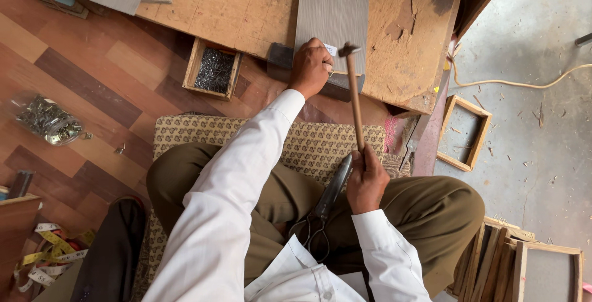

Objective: The person assembles picture frames by placing a backing board into a wooden frame, then hammering nails into the board to secure it. The person repeats this process for multiple frames, using a hammer and nails from a nearby box.

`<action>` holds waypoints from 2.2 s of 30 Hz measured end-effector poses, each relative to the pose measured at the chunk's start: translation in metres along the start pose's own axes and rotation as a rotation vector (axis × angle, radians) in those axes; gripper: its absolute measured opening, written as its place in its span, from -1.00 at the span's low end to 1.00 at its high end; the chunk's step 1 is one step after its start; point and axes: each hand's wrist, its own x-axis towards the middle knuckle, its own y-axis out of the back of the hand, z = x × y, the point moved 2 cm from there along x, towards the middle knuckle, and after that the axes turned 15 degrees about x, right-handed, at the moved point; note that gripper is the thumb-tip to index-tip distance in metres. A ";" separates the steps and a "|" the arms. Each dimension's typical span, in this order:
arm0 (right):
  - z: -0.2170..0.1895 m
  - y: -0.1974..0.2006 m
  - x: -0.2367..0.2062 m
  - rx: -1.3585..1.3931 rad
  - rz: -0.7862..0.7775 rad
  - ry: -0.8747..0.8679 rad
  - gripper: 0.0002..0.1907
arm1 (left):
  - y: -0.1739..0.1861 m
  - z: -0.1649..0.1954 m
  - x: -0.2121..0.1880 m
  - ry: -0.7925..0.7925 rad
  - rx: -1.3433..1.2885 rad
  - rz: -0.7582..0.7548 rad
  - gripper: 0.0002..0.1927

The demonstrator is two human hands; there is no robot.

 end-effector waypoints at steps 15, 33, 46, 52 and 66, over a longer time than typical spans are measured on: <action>-0.024 0.012 0.016 -0.089 -0.045 -0.020 -0.71 | -0.006 -0.005 0.004 -0.025 -0.002 0.045 -0.89; -0.013 0.024 0.011 0.266 0.062 0.235 -0.75 | 0.000 -0.012 0.009 -0.151 -0.044 0.292 -0.76; -0.021 0.016 0.010 0.230 0.073 0.383 -0.83 | 0.002 -0.012 0.006 -0.124 -0.079 0.210 -0.74; -0.001 0.013 0.010 0.074 0.141 0.231 -0.78 | 0.001 -0.011 0.004 -0.155 -0.079 0.237 -0.75; 0.043 0.001 0.038 0.899 -0.011 -0.670 -0.71 | 0.029 0.011 -0.022 -0.144 -0.013 -0.041 -0.71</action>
